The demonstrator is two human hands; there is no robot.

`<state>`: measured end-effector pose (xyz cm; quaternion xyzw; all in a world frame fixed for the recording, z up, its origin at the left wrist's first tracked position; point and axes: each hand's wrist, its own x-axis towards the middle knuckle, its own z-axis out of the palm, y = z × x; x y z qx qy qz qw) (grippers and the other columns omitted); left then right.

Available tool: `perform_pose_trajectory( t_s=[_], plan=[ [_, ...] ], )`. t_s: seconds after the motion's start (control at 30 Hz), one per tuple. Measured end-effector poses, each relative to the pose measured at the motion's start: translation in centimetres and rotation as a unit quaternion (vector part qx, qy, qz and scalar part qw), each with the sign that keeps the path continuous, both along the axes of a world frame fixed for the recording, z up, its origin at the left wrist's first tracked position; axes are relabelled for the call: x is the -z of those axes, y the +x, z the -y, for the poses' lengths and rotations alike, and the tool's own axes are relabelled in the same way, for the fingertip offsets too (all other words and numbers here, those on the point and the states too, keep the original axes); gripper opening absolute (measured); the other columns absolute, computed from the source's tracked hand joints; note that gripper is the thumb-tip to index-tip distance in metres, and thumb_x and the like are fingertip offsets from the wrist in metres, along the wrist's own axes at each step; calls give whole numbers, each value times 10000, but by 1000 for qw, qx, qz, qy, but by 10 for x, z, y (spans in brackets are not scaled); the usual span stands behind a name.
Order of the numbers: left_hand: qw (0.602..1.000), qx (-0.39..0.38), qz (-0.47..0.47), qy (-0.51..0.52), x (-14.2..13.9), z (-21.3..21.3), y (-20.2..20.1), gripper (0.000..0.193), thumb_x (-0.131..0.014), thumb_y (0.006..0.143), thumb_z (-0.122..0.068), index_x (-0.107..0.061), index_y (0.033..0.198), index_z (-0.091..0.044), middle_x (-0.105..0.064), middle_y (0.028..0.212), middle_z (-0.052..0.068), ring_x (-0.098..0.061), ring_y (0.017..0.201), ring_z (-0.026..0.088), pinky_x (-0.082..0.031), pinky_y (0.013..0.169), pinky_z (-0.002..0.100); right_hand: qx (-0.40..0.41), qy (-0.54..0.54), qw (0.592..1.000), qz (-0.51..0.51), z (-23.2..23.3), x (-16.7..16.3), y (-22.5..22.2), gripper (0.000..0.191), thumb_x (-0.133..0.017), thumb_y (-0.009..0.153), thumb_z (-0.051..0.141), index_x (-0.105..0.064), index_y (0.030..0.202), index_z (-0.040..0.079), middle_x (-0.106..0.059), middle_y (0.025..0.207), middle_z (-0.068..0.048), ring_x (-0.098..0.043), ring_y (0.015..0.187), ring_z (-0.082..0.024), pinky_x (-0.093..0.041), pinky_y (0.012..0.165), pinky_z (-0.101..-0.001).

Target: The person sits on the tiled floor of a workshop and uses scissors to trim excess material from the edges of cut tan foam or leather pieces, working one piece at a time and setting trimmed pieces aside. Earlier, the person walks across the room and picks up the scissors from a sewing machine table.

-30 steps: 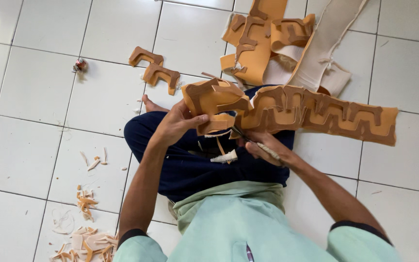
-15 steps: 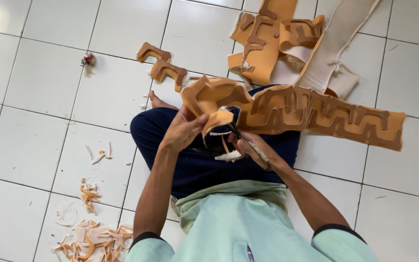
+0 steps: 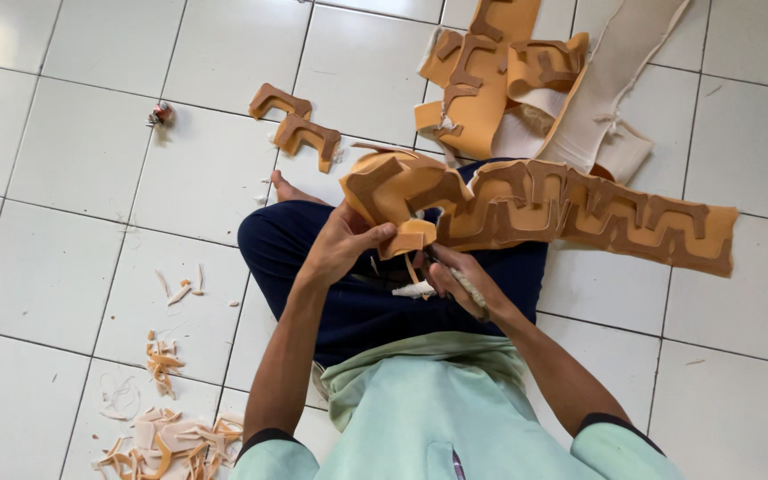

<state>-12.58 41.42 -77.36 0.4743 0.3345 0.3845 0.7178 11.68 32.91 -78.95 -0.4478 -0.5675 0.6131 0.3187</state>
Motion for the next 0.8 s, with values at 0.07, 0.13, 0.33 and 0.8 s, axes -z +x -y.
perform_pose_trajectory(
  t_s=[0.07, 0.13, 0.33, 0.8],
  plan=[
    [1000, -11, -4, 7, -2, 3, 1, 539, -764, 924, -121, -502, 1379, 2, -704, 1146, 93, -695, 1062, 168, -600, 904, 309, 3, -3, 1000, -7, -8, -1, -8, 662, -498, 950, 697, -637, 1141, 79, -434, 635, 59, -422, 557, -71, -376, 521, -241],
    [999, -24, -23, 17, -4, 7, 2, 523, -769, 926, -120, -512, 1361, 17, -715, 1153, 92, -700, 1084, 168, -600, 929, 305, 0, -7, 1000, -11, -12, 0, -14, 669, -519, 933, 707, -635, 1101, 70, -433, 617, 72, -399, 521, -68, -344, 475, -245],
    [999, -24, 26, -23, -4, 10, -3, 637, -792, 868, -134, -436, 1385, -25, -627, 1252, 147, -655, 1164, 215, -599, 954, 370, 21, 34, 996, 84, -11, 7, -11, 598, -562, 963, 623, -659, 841, 46, -481, 571, 31, -449, 508, -70, -363, 467, -253],
    [990, -11, -116, -75, -27, -34, -30, 568, -740, 914, -120, -537, 1405, 79, -674, 1264, 187, -696, 1111, 249, -644, 841, 314, -32, -32, 981, 190, 9, -7, 16, 475, -606, 942, 504, -701, 952, 39, -515, 559, -16, -489, 489, -114, -417, 464, -298]
  ],
)
